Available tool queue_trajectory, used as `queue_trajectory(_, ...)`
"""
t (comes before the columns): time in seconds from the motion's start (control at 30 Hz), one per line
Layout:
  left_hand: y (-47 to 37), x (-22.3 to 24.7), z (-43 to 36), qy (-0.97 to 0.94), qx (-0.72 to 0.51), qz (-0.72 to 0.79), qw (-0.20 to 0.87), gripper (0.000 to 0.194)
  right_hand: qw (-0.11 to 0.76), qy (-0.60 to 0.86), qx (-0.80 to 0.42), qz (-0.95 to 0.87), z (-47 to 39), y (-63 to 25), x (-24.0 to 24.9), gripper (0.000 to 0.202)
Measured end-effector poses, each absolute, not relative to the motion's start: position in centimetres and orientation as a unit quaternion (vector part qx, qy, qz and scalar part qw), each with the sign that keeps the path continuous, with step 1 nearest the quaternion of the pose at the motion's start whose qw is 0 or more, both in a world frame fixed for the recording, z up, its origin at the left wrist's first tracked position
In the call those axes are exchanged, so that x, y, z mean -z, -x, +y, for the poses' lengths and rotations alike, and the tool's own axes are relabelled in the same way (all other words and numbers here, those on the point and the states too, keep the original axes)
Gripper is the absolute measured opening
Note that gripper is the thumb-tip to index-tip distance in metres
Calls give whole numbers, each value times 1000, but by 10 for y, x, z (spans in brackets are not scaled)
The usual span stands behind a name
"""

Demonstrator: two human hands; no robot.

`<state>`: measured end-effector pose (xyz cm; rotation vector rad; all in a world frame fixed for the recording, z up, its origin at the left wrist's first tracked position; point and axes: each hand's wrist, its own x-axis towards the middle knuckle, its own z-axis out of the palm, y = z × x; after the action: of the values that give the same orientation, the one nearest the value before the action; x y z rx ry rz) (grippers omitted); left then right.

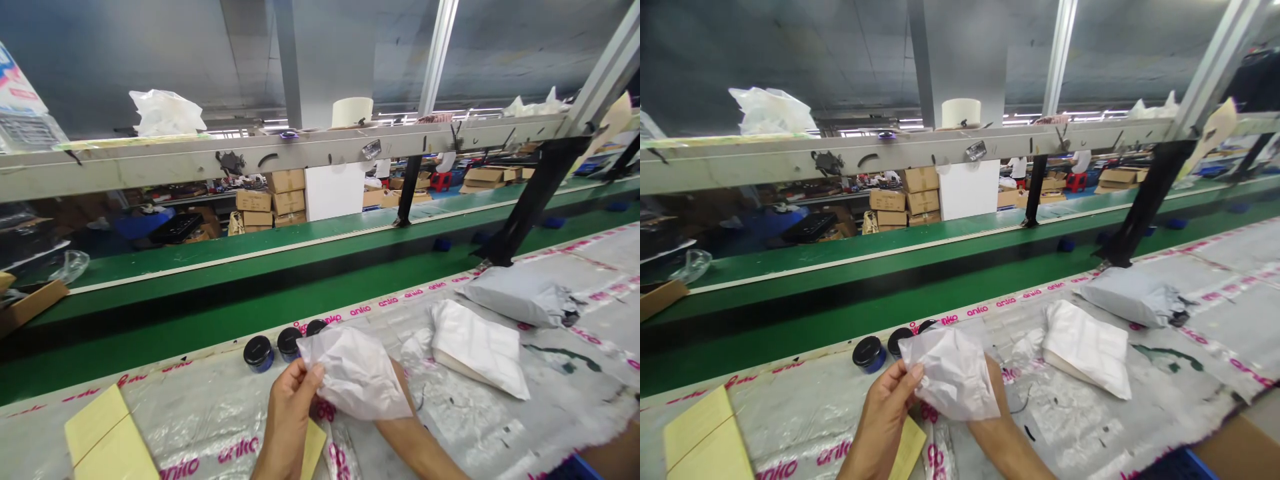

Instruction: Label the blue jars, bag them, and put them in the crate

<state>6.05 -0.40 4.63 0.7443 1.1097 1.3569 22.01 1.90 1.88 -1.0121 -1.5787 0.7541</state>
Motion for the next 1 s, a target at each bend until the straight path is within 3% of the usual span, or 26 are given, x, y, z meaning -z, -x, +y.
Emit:
queue_trajectory(0.2, -26, -60, -25, -256, -603, 478, 585, 48, 555, 516, -415, -504, 47, -224, -26, 40)
queue_trajectory(0.37, 27, -56, -41, -269, -556, 609, 498, 48, 563, 492, -452, -486, 51, -236, -28, 41)
queue_trajectory(0.43, 49, -47, -46, -379, -478, 687, 395, 39, 569, 486, -454, -483, 51, -234, -28, 40)
queue_trajectory(0.53, 66, -31, -58, -517, -249, 799, 182, 27, 566, 499, -452, -476, 50, -225, -29, 40)
queue_trajectory(0.6, 66, -25, -67, -548, -147, 822, 57, 32, 545, 508, -458, -485, 47, -217, -31, 41)
queue_trajectory(0.73, 51, -31, -78, -604, -221, 751, -150, 34, 494, 483, -466, -552, 41, -204, -37, 41)
queue_trajectory(0.8, 41, -42, -73, -625, -320, 702, -118, 31, 475, 447, -468, -596, 38, -196, -44, 39)
queue_trajectory(0.83, 36, -48, -68, -625, -371, 685, -54, 30, 465, 424, -475, -615, 37, -192, -49, 38)
queue_trajectory(1.0, 12, -72, -29, -454, -526, 575, 432, 39, 421, 323, -512, -675, 35, -168, -66, 31)
